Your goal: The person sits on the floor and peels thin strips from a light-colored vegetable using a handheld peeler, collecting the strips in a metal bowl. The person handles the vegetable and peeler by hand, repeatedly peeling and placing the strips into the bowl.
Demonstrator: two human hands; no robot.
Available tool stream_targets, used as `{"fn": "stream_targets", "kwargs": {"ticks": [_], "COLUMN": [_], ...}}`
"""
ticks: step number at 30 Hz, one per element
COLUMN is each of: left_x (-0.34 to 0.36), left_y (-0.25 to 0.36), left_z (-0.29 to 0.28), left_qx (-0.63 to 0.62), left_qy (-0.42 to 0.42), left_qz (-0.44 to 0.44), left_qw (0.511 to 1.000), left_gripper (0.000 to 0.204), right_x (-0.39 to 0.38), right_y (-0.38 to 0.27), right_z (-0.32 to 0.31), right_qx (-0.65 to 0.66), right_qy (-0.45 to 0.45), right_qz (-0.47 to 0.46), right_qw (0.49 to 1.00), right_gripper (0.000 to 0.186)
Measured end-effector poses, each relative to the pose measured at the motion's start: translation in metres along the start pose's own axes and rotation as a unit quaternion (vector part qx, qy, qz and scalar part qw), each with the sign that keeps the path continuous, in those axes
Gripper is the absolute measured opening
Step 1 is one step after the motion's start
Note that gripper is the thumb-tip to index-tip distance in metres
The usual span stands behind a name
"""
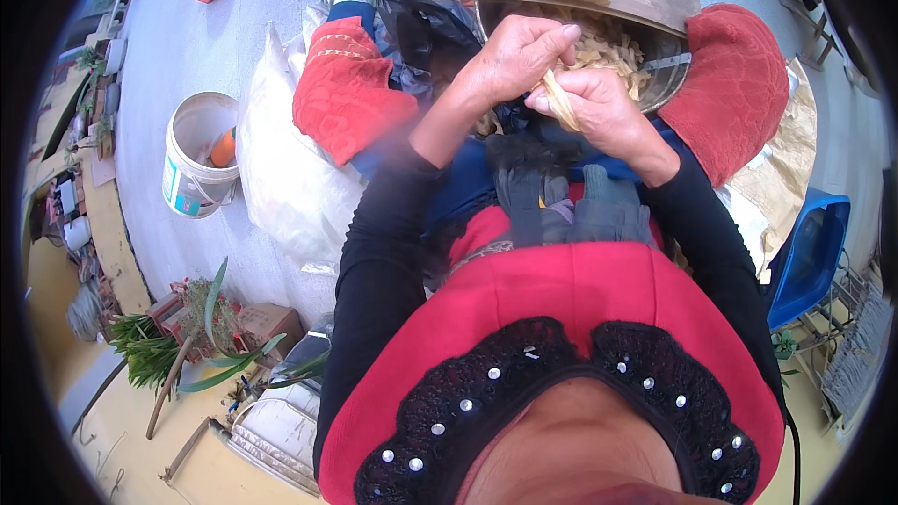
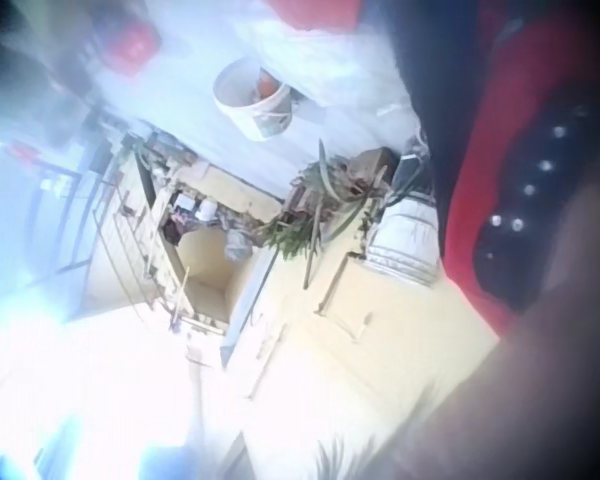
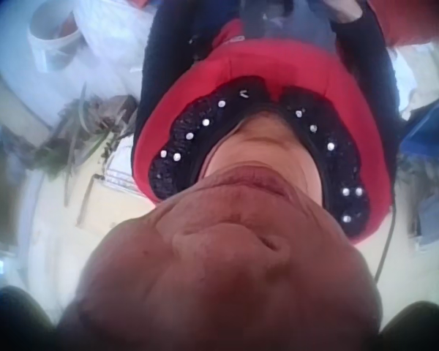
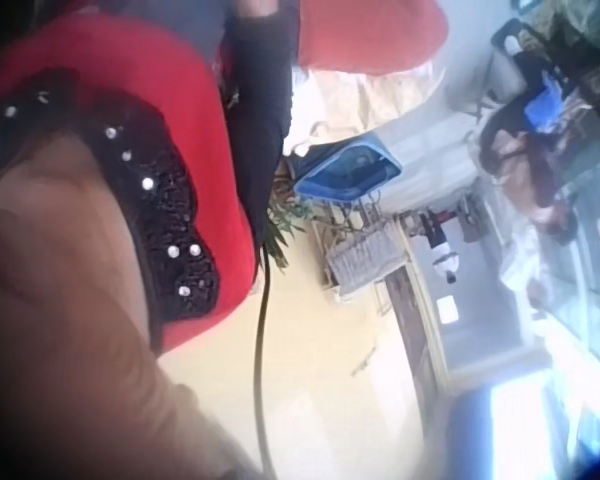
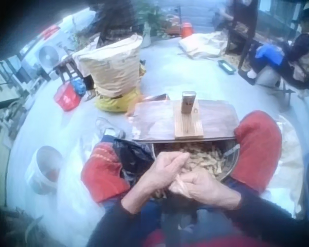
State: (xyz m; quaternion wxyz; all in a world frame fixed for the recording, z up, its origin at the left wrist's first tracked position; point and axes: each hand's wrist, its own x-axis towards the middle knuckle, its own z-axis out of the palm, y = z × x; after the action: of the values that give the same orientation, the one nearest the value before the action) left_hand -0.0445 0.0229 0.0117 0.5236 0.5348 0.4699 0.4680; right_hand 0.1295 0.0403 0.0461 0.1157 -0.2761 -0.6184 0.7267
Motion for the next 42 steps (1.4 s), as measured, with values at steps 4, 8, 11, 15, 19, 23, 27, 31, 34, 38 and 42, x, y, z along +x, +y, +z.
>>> {"fn": "stream_targets", "kwargs": {"ticks": [4, 8, 11, 15, 19, 23, 27, 31, 34, 38, 42], "left_x": [-0.011, -0.001, 0.01, 0.01, 0.012, 0.012, 0.003, -0.004, -0.011, -0.015, -0.018], "left_y": [0.065, 0.091, 0.054, 0.043, 0.025, 0.01, 0.003, 0.0, -0.001, 0.001, -0.005], "left_z": [0.016, 0.026, 0.033, 0.035, 0.037, 0.039, 0.034, 0.019, 0.016, 0.03, 0.026], "left_qx": [-0.124, -0.195, -0.148, -0.284, -0.302, -0.305, -0.246, -0.193, -0.309, -0.419, -0.394], "left_qy": [0.0, -0.017, -0.024, -0.018, -0.013, 0.017, 0.021, -0.016, -0.073, -0.104, -0.102], "left_qz": [0.071, 0.151, 0.091, -0.065, -0.079, -0.112, -0.139, -0.169, -0.202, -0.18, -0.196], "left_qw": [0.99, 0.969, 0.984, 0.956, 0.95, 0.945, 0.959, 0.966, 0.926, 0.884, 0.892], "left_gripper": [0.051, 0.034, 0.024, 0.036, 0.035, 0.016, 0.011, 0.017, 0.017, 0.017, 0.017], "right_x": [-0.03, -0.025, 0.011, 0.029, 0.035, 0.033, 0.025, 0.021, 0.028, 0.024, 0.021], "right_y": [-0.062, -0.074, -0.038, -0.002, 0.008, 0.012, 0.01, 0.016, 0.027, 0.021, 0.027], "right_z": [0.019, -0.016, -0.035, -0.047, -0.049, -0.051, -0.056, -0.055, -0.048, -0.027, -0.043], "right_qx": [0.11, 0.176, -0.015, -0.159, -0.333, -0.443, -0.515, -0.558, -0.361, 0.128, -0.189], "right_qy": [0.011, 0.063, 0.275, 0.268, 0.36, 0.384, 0.348, 0.319, 0.295, 0.193, 0.218], "right_qz": [-0.162, -0.268, -0.246, -0.314, -0.287, -0.278, -0.295, -0.306, -0.308, -0.143, -0.251], "right_qw": [0.981, 0.945, 0.929, 0.897, 0.823, 0.761, 0.726, 0.703, 0.829, 0.962, 0.924], "right_gripper": [0.017, 0.021, 0.018, 0.027, 0.01, 0.008, 0.011, 0.007, 0.014, 0.025, 0.027]}}
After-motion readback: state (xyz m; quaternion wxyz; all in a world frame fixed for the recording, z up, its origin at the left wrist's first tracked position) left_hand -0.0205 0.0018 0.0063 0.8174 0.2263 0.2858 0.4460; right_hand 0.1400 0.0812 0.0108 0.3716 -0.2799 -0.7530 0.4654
